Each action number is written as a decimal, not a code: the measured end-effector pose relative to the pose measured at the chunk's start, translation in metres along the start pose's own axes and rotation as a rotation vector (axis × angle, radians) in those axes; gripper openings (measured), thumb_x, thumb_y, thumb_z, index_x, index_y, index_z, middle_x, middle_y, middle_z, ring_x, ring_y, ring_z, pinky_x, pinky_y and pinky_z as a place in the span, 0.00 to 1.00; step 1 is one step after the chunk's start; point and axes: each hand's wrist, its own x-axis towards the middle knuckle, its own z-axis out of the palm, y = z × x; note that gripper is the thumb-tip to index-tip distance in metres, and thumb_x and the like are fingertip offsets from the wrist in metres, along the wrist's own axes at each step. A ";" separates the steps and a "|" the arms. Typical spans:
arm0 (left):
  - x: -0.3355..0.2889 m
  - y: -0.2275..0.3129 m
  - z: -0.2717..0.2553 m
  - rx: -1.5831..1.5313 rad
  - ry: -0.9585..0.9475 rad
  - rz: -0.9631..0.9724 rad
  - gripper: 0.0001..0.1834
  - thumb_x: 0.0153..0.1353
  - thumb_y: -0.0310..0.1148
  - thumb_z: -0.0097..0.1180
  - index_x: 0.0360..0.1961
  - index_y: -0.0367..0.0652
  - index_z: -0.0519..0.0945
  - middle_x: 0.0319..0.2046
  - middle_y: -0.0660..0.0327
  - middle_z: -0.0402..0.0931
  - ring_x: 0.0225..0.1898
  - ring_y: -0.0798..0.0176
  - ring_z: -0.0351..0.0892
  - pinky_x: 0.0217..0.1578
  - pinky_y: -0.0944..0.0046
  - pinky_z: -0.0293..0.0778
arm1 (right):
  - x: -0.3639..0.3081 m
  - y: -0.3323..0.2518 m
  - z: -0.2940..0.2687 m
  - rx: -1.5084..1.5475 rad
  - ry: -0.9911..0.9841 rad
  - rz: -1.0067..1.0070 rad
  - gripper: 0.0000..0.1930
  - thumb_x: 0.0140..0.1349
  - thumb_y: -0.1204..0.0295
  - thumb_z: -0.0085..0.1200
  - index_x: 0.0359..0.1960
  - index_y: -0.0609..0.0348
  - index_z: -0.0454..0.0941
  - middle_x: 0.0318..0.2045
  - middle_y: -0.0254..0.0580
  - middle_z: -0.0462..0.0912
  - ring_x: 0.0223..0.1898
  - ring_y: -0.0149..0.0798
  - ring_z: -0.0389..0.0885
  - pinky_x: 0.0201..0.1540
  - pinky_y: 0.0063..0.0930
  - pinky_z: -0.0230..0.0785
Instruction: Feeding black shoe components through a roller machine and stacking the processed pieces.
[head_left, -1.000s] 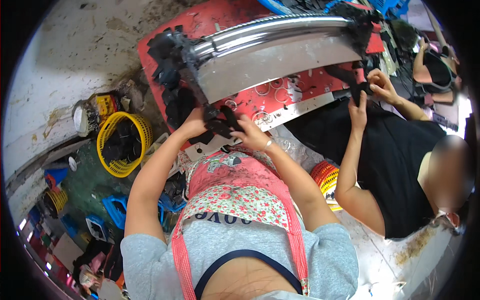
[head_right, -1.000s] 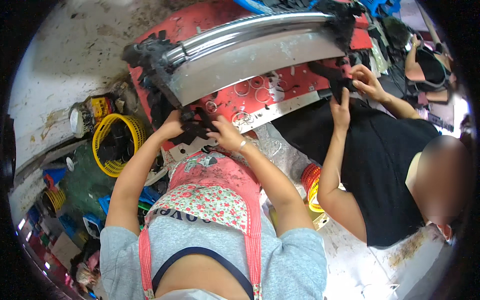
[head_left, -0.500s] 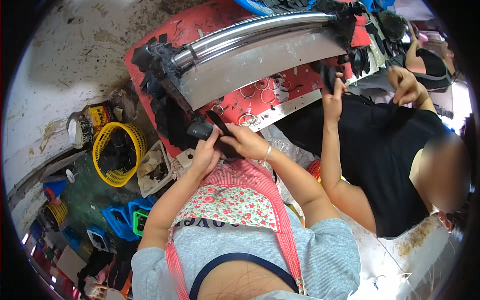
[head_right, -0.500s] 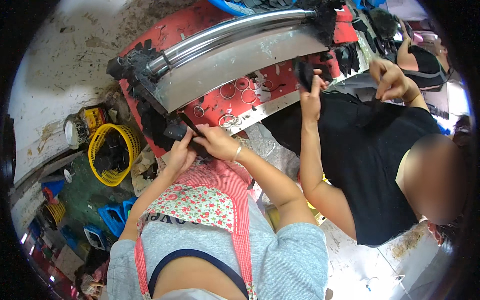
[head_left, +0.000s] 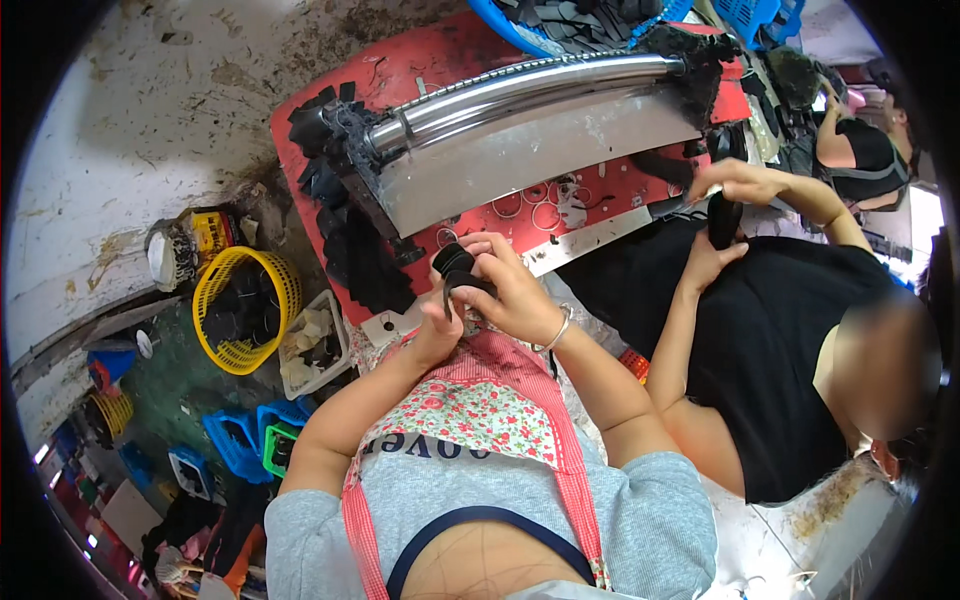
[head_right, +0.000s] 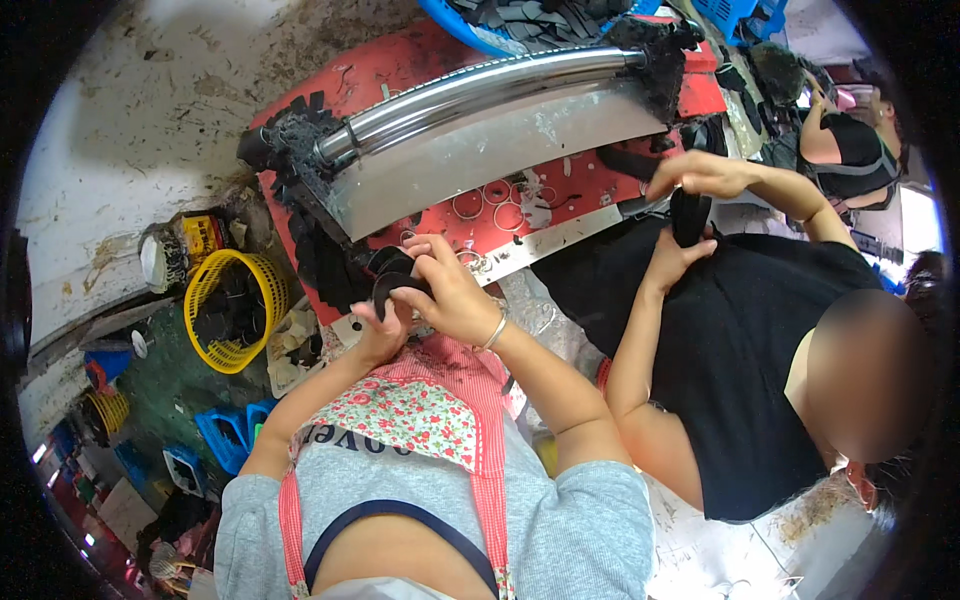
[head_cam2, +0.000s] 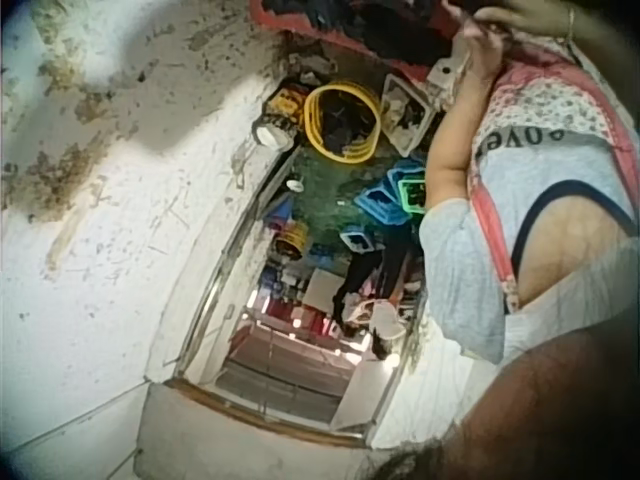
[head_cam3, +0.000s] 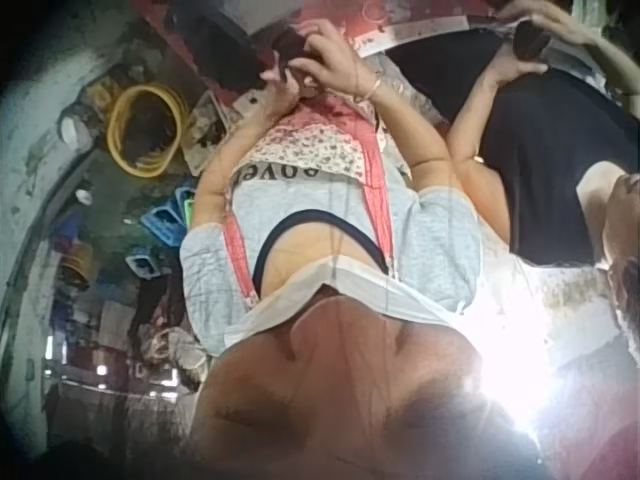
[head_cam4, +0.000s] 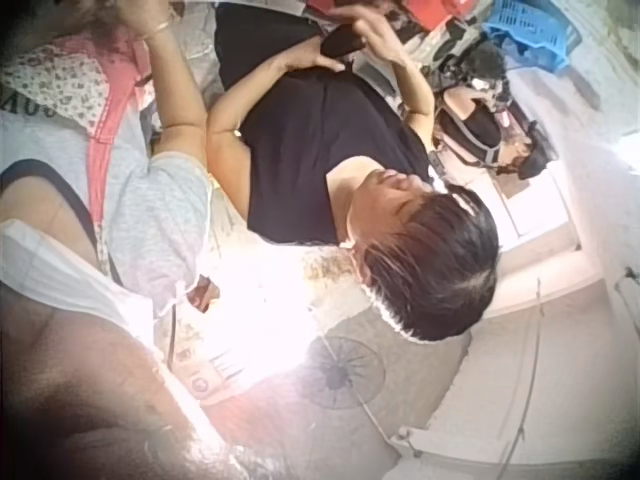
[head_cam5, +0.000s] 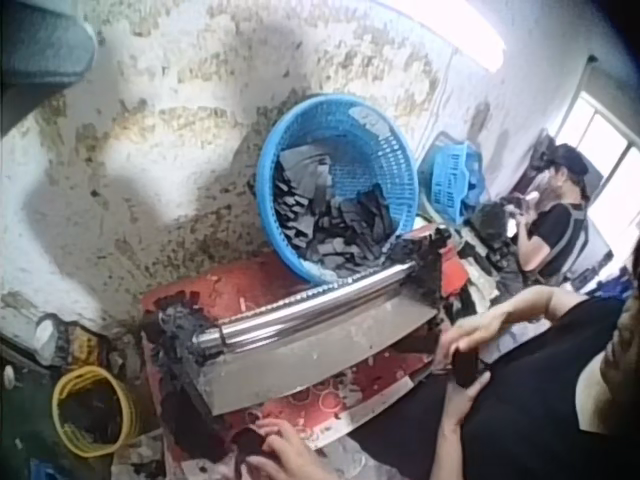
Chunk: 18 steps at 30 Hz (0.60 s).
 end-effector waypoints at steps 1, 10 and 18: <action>-0.005 0.000 -0.002 0.116 0.015 0.015 0.47 0.51 0.69 0.39 0.56 0.35 0.58 0.52 0.59 0.62 0.54 0.63 0.64 0.55 0.63 0.59 | 0.001 -0.002 -0.001 0.002 -0.004 -0.002 0.13 0.50 0.70 0.59 0.24 0.62 0.67 0.39 0.49 0.72 0.47 0.50 0.70 0.45 0.36 0.64; 0.036 0.041 0.008 0.080 0.525 0.060 0.11 0.66 0.39 0.41 0.35 0.42 0.67 0.36 0.61 0.69 0.41 0.66 0.68 0.47 0.66 0.64 | 0.021 -0.006 -0.008 0.717 -0.332 0.309 0.24 0.59 0.80 0.47 0.56 0.59 0.53 0.44 0.46 0.72 0.44 0.33 0.72 0.47 0.25 0.64; 0.081 0.063 0.016 0.393 0.470 0.254 0.25 0.56 0.26 0.52 0.53 0.37 0.58 0.42 0.58 0.67 0.47 0.62 0.67 0.49 0.63 0.63 | 0.050 0.024 -0.058 0.395 -0.306 0.413 0.15 0.59 0.78 0.50 0.49 0.66 0.69 0.39 0.34 0.76 0.41 0.25 0.72 0.46 0.20 0.66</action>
